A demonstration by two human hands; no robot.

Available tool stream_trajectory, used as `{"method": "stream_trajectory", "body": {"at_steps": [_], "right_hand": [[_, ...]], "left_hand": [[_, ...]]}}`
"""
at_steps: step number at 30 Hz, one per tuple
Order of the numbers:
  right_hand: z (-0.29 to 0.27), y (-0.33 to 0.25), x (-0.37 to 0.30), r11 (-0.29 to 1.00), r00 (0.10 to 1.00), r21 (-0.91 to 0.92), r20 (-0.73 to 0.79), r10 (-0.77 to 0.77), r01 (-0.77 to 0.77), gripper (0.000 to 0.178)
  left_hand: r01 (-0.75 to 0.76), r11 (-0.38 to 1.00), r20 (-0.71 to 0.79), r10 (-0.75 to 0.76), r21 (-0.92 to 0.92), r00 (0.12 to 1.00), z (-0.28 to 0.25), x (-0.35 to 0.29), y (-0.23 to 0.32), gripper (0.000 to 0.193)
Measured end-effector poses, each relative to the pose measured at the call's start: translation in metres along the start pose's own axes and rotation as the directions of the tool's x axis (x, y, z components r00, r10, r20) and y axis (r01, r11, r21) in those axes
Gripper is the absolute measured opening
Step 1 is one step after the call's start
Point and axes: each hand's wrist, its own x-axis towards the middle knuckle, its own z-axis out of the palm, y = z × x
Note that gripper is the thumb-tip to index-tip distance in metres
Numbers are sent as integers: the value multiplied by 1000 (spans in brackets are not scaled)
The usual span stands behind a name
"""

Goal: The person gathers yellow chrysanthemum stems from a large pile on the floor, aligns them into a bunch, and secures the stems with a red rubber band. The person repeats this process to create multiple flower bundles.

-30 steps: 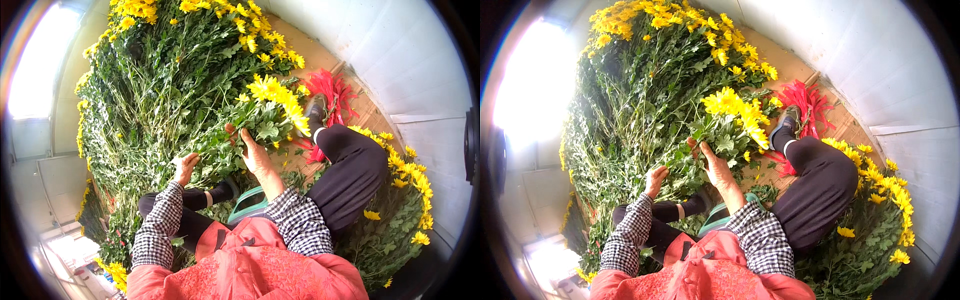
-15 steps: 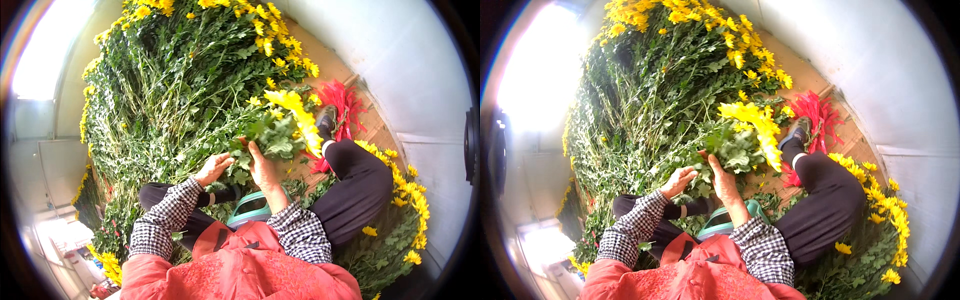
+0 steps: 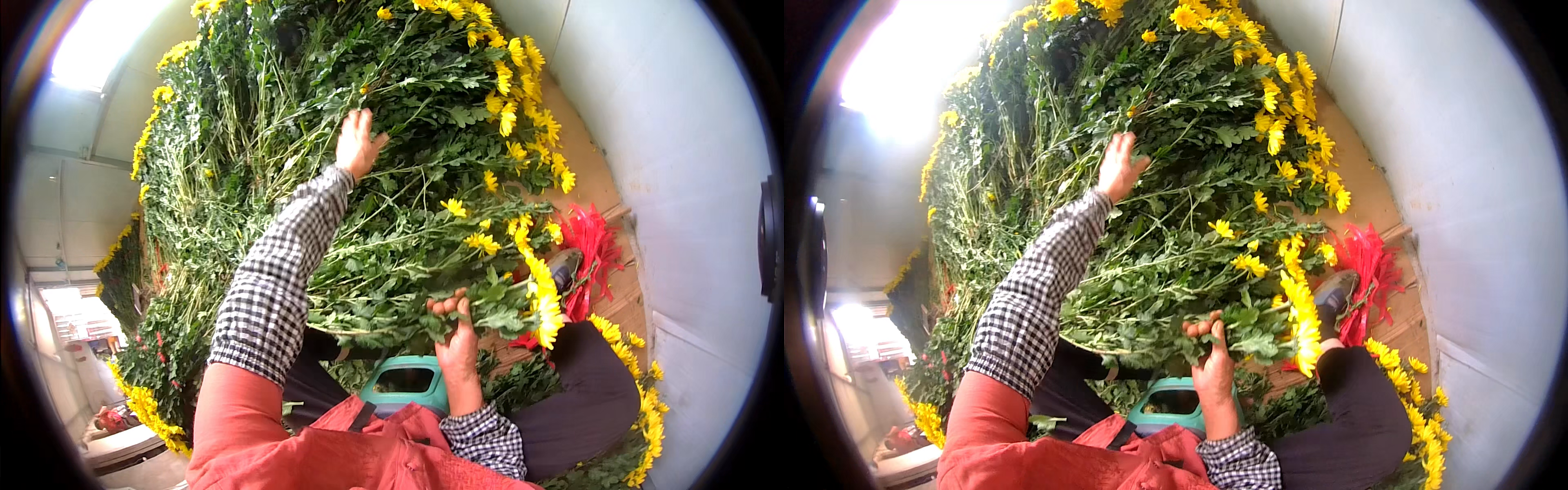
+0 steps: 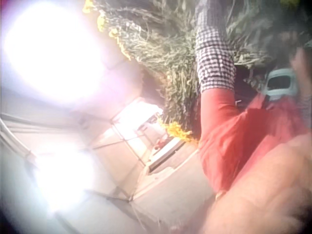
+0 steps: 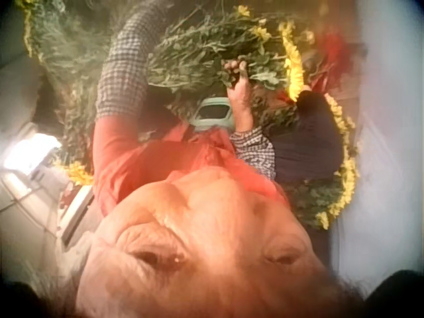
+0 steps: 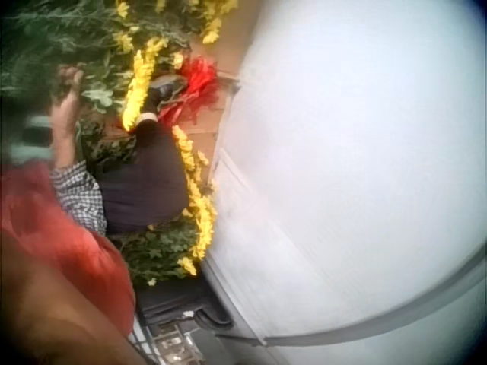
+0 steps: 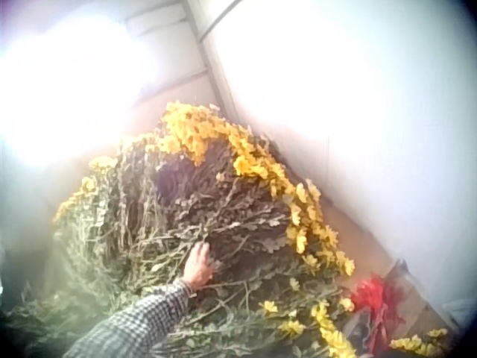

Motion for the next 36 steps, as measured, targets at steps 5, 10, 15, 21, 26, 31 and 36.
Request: {"method": "stream_trajectory", "body": {"at_steps": [5, 10, 15, 21, 26, 31, 36], "right_hand": [[0, 0, 8, 999, 997, -35, -72, 2, -5, 20], [1, -5, 19, 996, 991, -86, -137, -10, -2, 22], [3, -3, 21, 998, 989, -69, -148, 3, -13, 23], [-5, -2, 7, 997, 995, -80, -98, -29, 22, 23], [-9, -4, 3, 997, 994, -76, -105, -42, 34, 24], [-12, -12, 6, 994, 991, -89, -113, -69, 59, 24], [-9, -15, 7, 997, 984, -54, -170, -61, 52, 25]], "left_hand": [[367, 925, 182, -380, 104, 907, 2, 85, -30, 85], [112, 992, 258, -123, 58, 958, 31, 42, -8, 19], [-106, 988, 386, 141, -110, 911, 20, -59, 39, 17], [-248, 951, 219, 286, -187, 933, 13, -41, 42, 69], [121, 946, 71, -148, 301, 986, -9, 69, -9, 80], [35, 918, 522, -256, 394, 814, 3, 58, -39, 95], [-142, 988, 379, 108, 64, 919, 22, -49, -19, 27]]}}
